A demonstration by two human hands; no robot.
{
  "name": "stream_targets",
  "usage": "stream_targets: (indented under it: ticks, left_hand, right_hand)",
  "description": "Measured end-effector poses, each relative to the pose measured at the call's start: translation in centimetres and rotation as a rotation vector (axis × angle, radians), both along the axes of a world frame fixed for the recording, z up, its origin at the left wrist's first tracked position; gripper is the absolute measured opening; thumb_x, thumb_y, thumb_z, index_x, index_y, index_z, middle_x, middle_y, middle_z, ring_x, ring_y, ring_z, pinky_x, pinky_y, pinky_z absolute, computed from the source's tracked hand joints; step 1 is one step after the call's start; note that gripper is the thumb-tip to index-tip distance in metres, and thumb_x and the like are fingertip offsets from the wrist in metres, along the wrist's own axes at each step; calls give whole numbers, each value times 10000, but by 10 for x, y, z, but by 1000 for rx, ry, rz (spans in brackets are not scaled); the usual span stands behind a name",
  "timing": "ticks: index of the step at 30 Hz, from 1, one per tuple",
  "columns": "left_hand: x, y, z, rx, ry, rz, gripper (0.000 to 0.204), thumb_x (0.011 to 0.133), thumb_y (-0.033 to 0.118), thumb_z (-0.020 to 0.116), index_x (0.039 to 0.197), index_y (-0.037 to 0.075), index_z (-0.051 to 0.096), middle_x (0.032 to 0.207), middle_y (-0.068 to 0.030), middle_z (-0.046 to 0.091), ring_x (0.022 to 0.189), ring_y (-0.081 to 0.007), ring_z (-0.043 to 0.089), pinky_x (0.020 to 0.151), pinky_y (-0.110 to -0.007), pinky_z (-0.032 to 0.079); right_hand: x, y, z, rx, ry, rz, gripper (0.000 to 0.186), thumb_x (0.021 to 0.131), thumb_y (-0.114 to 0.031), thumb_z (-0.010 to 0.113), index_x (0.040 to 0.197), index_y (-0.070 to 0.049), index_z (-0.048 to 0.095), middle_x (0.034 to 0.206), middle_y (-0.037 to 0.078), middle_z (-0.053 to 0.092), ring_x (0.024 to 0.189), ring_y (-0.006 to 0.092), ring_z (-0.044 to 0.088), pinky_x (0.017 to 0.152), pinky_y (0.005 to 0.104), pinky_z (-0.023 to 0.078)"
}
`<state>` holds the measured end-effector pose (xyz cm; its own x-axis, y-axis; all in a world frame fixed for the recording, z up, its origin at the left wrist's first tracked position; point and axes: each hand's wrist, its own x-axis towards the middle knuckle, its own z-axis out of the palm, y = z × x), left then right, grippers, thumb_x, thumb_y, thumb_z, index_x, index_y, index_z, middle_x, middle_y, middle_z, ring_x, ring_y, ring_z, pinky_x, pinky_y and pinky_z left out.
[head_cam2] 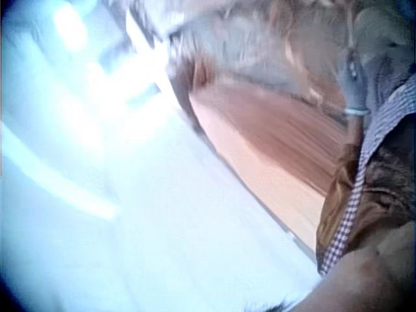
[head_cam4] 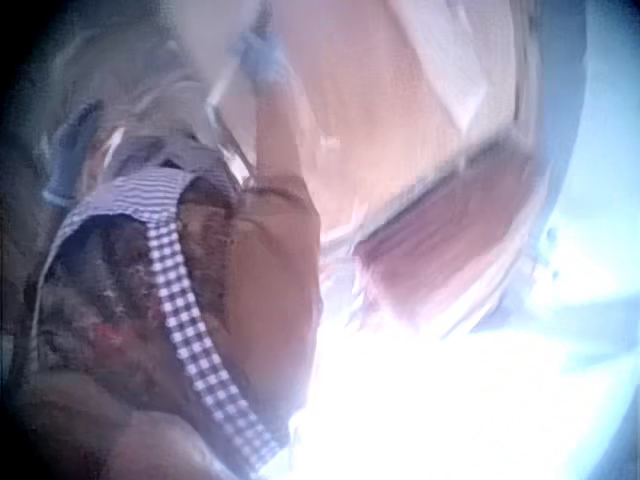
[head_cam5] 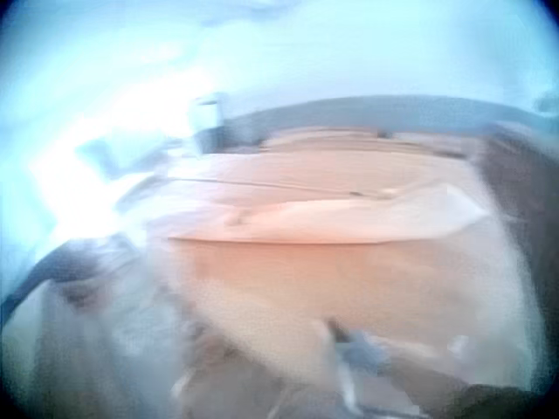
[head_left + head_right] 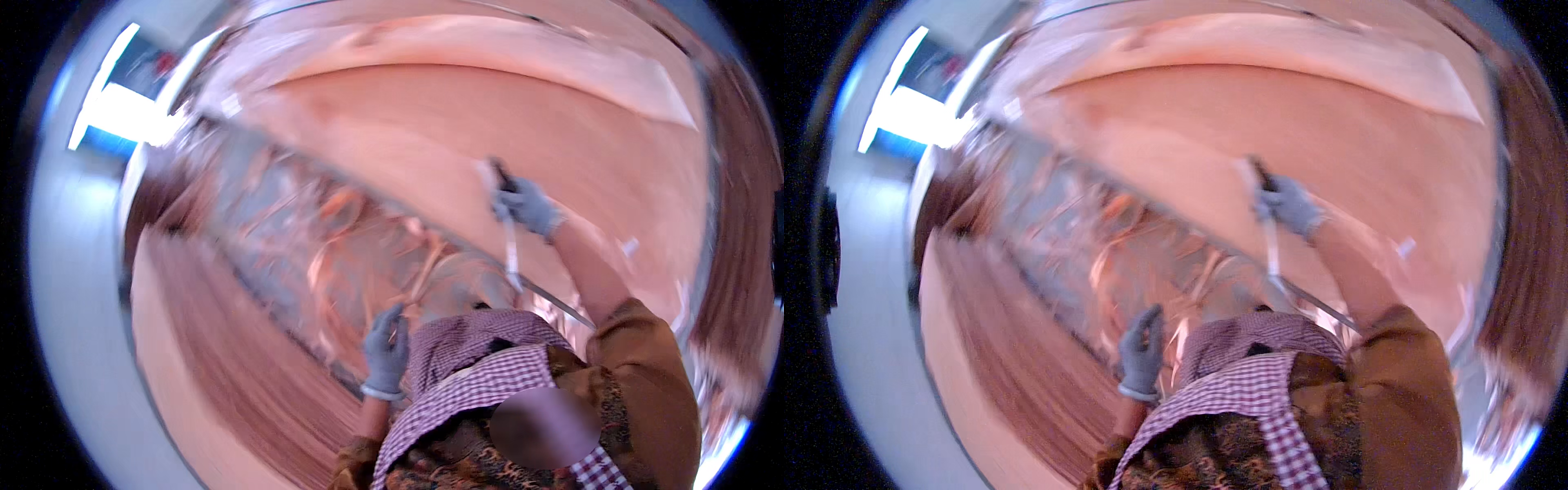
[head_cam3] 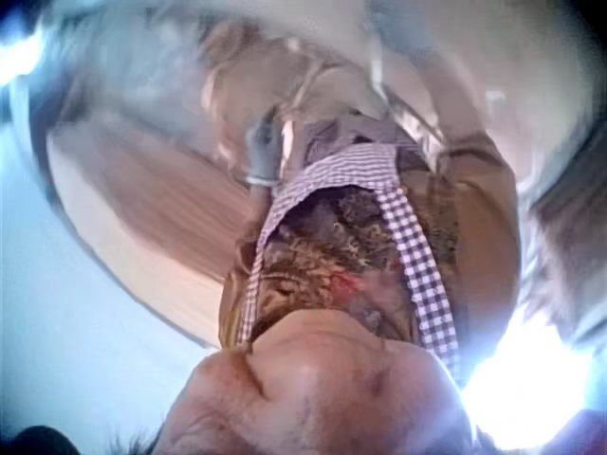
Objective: The person sorts and trims thin wood veneer sheets in a warehouse environment. The person handles the sheets by hand, uses a utility knife to cut along markings, and measures dimensions with a metal ruler.
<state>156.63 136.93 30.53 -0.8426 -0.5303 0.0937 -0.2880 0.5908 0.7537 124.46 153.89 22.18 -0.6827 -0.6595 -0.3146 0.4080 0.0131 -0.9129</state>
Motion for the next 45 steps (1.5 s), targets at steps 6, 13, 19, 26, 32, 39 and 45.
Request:
stream_targets:
  ticks: [6, 13, 19, 26, 32, 39, 45]
  left_hand:
    - [-105, -33, -71, -648, -4, -555, 350, 871, 154, 489, 1179, -4, 537, 1265, -202, 484, 1203, -358, 425, 1011, -473, 304]
    - [-171, -6, -82, -903, -126, -560, 484, 903, 239, 454, 1304, -27, 401, 1349, -212, 399, 1241, -365, 383, 1037, -466, 272]
    - [-186, -3, -63, -894, -142, -629, 517, 881, 276, 495, 1298, -18, 408, 1341, -213, 406, 1226, -375, 393, 1037, -471, 270]
    - [-188, -6, -51, -817, -92, -709, 478, 873, 245, 502, 1280, 3, 435, 1340, -196, 413, 1238, -368, 383, 1042, -477, 259]
    - [-216, 34, -41, -685, 64, -1084, 424, 873, 228, 493, 1231, 2, 485, 1332, -188, 424, 1257, -359, 362, 1047, -484, 245]
    - [-235, 29, -57, -719, 72, -1076, 437, 878, 241, 482, 1242, -1, 477, 1328, -173, 432, 1252, -362, 362, 1054, -486, 228]
    - [-228, -26, -49, -840, -41, -858, 488, 873, 267, 487, 1285, 9, 436, 1347, -166, 410, 1259, -364, 351, 1059, -484, 217]
  right_hand:
    - [8, -11, 2, 38, 133, -58, 121, 806, -117, 594, 812, -4, 549, 678, 60, 617, 595, 140, 632, 528, 285, 530]
    - [16, -11, 11, 280, 399, -64, 144, 790, -142, 565, 813, -1, 583, 681, 99, 637, 615, 166, 655, 559, 295, 519]
    - [24, 34, 42, 113, 180, -74, 166, 799, -169, 541, 821, -12, 589, 676, 64, 636, 582, 146, 622, 550, 288, 498]
    - [79, 121, 66, 215, 100, -215, 162, 796, -157, 557, 843, -2, 573, 698, 70, 639, 575, 130, 598, 540, 270, 479]
    - [161, 223, 61, 80, -101, -833, 226, 851, -154, 588, 988, 19, 539, 734, 29, 572, 601, 95, 556, 526, 221, 455]
    - [143, 353, 31, 443, 125, -1096, 205, 852, -198, 573, 968, -30, 591, 712, 16, 575, 564, 73, 503, 474, 198, 372]
    - [154, 341, 39, 324, 69, -1158, 336, 860, -202, 551, 1152, -40, 515, 770, -5, 544, 675, 71, 533, 532, 185, 418]
